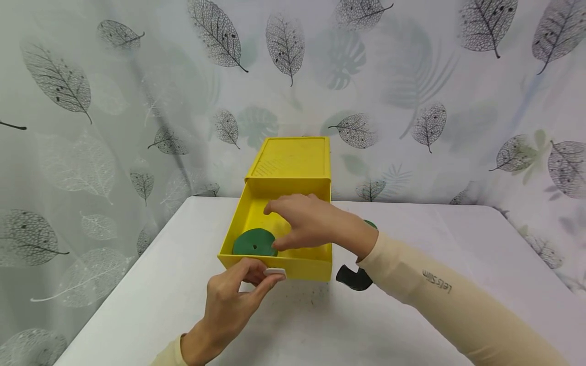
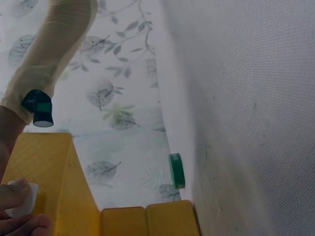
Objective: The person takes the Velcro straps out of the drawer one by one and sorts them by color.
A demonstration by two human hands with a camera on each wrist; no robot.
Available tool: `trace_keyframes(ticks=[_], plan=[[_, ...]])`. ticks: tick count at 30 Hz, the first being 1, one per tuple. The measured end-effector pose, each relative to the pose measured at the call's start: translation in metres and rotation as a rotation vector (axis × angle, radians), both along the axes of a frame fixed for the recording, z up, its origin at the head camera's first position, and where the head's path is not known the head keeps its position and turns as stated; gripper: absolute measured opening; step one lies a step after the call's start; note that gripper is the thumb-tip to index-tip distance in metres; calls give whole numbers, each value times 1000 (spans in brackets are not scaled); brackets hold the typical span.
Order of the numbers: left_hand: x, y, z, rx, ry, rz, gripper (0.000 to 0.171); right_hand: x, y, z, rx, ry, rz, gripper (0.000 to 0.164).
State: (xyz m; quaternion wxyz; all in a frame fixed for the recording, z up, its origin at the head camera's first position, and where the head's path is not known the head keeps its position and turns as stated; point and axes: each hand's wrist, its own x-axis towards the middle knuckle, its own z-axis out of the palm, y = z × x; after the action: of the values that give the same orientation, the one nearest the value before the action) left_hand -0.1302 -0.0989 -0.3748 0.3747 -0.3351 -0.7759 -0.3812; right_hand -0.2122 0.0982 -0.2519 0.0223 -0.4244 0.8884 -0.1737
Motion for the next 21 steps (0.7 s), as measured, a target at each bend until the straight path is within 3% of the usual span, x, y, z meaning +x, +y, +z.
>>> trace_keyframes(ticks=[7, 11, 16, 21], plan=[[2, 1, 2, 8, -16, -10, 32, -4, -10, -2, 46, -50, 74, 72], [2, 0, 3, 18, -12, -9, 32, -6, -15, -2, 70, -48, 106, 69], [0, 0, 3, 27, 60, -21, 29, -7, -18, -3, 88, -37, 150, 67], [1, 0, 3, 30, 21, -19, 30, -9, -22, -10, 84, -46, 184, 65]])
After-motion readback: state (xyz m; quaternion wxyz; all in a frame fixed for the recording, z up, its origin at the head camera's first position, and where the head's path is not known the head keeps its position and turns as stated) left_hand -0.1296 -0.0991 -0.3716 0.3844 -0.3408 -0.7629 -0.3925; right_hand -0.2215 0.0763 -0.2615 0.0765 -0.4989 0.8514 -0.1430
